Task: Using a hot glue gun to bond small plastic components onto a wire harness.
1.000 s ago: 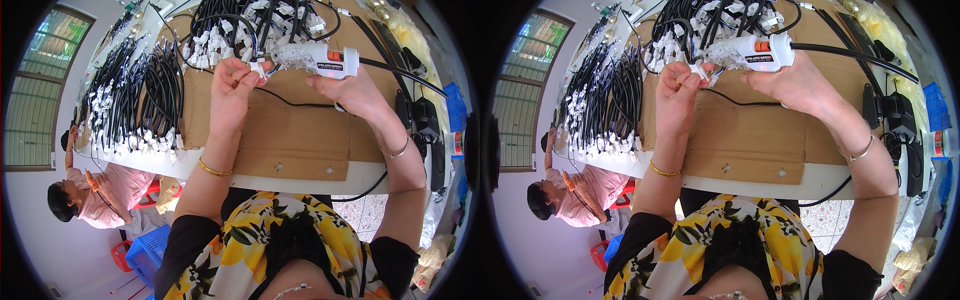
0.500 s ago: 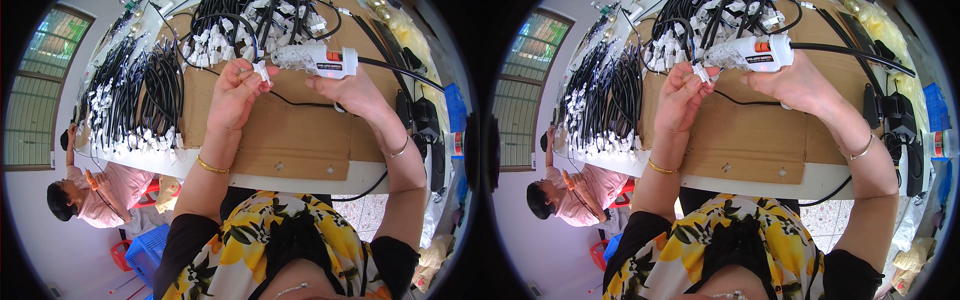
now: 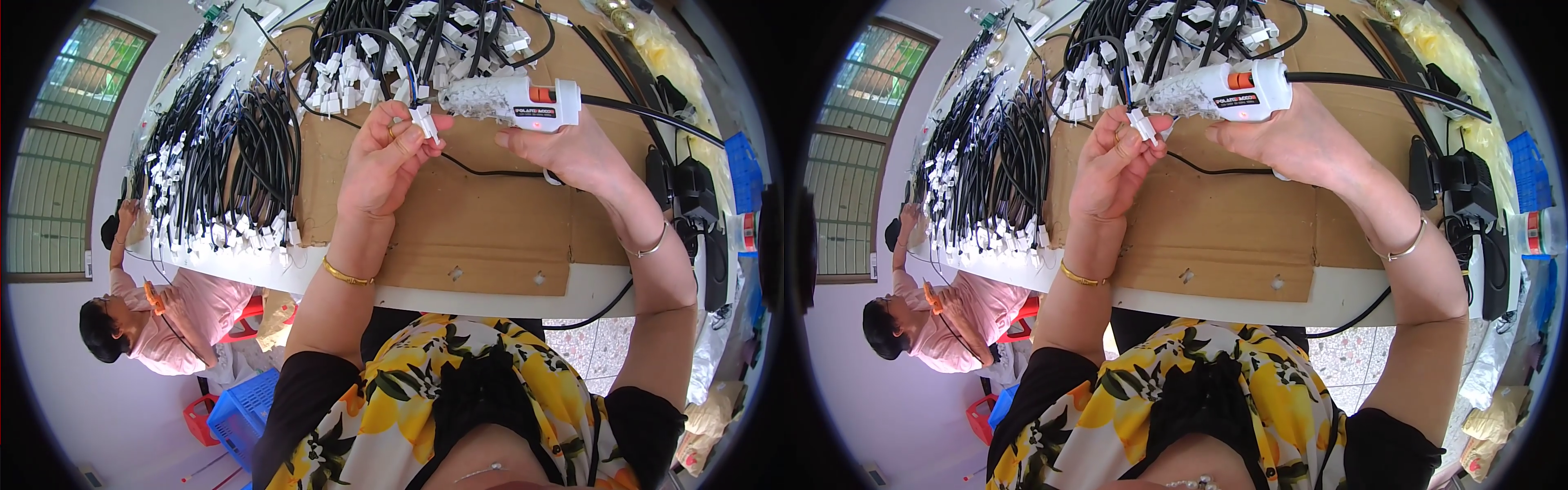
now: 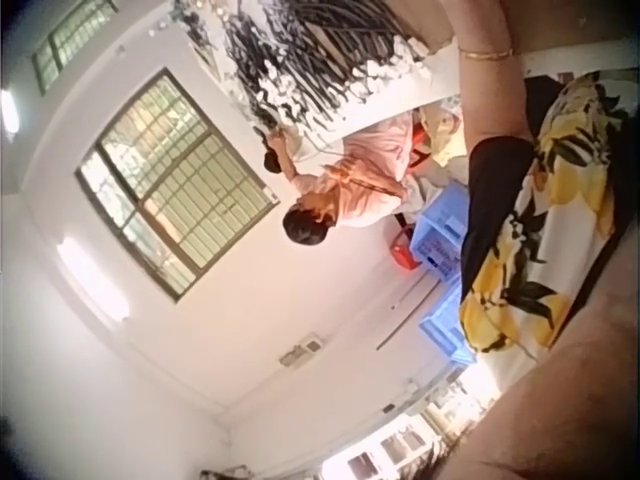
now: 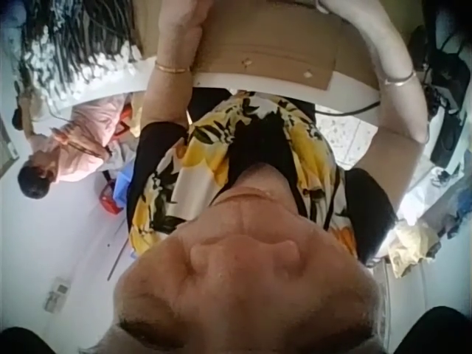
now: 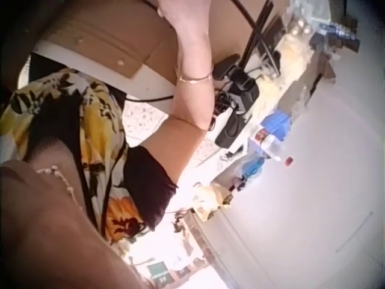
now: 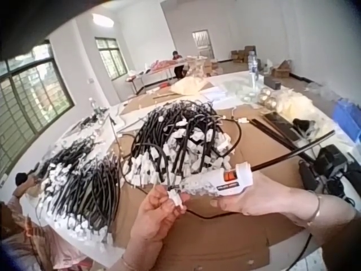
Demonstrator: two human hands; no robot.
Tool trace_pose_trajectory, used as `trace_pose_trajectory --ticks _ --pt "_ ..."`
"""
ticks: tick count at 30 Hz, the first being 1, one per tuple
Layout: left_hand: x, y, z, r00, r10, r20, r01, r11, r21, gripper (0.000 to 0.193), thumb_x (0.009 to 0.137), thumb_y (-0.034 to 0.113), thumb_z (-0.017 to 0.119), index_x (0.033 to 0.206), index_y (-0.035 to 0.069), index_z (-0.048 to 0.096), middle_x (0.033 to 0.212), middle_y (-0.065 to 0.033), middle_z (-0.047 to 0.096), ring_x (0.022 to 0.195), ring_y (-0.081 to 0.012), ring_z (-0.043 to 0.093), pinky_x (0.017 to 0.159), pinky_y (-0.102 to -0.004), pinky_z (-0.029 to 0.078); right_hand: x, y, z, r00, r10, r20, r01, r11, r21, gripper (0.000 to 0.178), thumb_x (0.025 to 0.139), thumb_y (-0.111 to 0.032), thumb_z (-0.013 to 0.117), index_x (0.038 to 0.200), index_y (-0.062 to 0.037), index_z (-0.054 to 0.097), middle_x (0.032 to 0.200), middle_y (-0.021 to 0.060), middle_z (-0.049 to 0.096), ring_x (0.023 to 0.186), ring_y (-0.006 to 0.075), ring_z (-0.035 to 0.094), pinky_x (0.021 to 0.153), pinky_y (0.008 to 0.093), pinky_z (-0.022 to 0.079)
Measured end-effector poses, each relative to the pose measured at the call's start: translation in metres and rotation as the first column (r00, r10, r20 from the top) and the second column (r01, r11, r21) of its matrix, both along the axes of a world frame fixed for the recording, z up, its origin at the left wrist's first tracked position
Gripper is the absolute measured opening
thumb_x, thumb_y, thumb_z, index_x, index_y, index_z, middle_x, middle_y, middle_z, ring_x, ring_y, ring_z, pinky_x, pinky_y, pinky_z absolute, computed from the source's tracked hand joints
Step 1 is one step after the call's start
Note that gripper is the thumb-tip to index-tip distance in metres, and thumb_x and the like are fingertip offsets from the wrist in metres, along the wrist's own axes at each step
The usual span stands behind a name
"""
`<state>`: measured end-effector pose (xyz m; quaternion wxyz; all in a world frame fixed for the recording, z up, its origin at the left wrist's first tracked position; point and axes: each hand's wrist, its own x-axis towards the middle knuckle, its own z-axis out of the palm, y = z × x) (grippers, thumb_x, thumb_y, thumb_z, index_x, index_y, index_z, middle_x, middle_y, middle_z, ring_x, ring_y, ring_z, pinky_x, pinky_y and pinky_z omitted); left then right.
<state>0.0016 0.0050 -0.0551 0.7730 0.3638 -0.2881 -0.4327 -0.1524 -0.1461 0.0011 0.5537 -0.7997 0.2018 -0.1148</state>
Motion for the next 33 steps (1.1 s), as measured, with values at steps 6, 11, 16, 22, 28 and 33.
trace_pose_trajectory --ticks 6,11,16,22,28,33 --pt "0.002 0.001 -0.002 0.999 -0.026 -0.04 0.026 1.0 0.0 0.016 0.082 0.004 0.051 0.095 0.009 0.044 0.096 -0.0218 0.057 0.074 -0.0166 0.055 0.073 -0.0308 0.045 -0.001 0.003 0.01 0.999 -0.005 0.043 0.003 0.999 0.043 0.019 0.07 -0.015 0.066 0.077 -0.0029 0.053 0.062 -0.0029 0.05 0.056 0.004 0.041 0.05 0.0207 0.036" --pt "0.003 0.001 -0.002 0.997 -0.045 -0.06 0.045 0.999 -0.006 0.017 0.081 0.004 0.052 0.094 0.01 0.044 0.095 -0.0215 0.057 0.073 -0.0166 0.055 0.073 -0.0307 0.044 0.001 0.003 0.004 0.994 -0.002 0.108 0.003 1.0 -0.011 0.016 0.07 -0.014 0.065 0.074 -0.0047 0.052 0.058 -0.0035 0.047 0.052 0.0039 0.039 0.046 0.0206 0.034" --pt "0.002 0.001 -0.002 0.997 -0.043 -0.068 0.043 0.999 -0.001 0.017 0.081 0.005 0.053 0.094 0.01 0.044 0.095 -0.0213 0.057 0.073 -0.017 0.055 0.072 -0.03 0.045 0.001 0.001 0.005 0.995 -0.01 0.1 0.007 1.0 0.023 0.017 0.07 -0.014 0.065 0.075 -0.0041 0.052 0.059 -0.0032 0.048 0.052 0.0043 0.04 0.046 0.0207 0.034" --pt "0.003 0.001 -0.003 0.995 -0.057 -0.079 0.058 0.998 0.005 0.018 0.081 0.006 0.054 0.095 0.009 0.044 0.095 -0.0213 0.057 0.073 -0.0177 0.056 0.071 -0.0297 0.045 0.002 0.001 0.003 0.998 -0.003 0.07 -0.001 0.999 0.052 0.016 0.07 -0.014 0.064 0.076 -0.004 0.053 0.059 -0.0032 0.048 0.052 0.005 0.041 0.046 0.0212 0.035" --pt "0.002 0.0 -0.002 0.998 -0.006 -0.058 0.008 0.999 0.041 0.018 0.08 0.004 0.054 0.094 0.008 0.043 0.093 -0.0202 0.058 0.073 -0.018 0.057 0.071 -0.0296 0.046 0.001 0.003 0.006 0.993 -0.045 0.111 0.041 0.998 0.041 0.016 0.07 -0.014 0.065 0.076 -0.0042 0.053 0.06 -0.0027 0.048 0.054 0.005 0.041 0.047 0.0212 0.035" --pt "0.003 -0.003 -0.003 0.963 0.243 0.118 -0.256 0.96 0.112 0.026 0.074 -0.004 0.059 0.091 0.005 0.042 0.086 -0.0149 0.059 0.071 -0.0169 0.058 0.067 -0.0258 0.047 0.002 0.004 0.006 0.981 -0.054 0.189 0.039 0.996 0.079 0.016 0.069 -0.014 0.065 0.074 -0.0044 0.053 0.061 -0.0032 0.048 0.054 0.0047 0.041 0.048 0.0208 0.035"
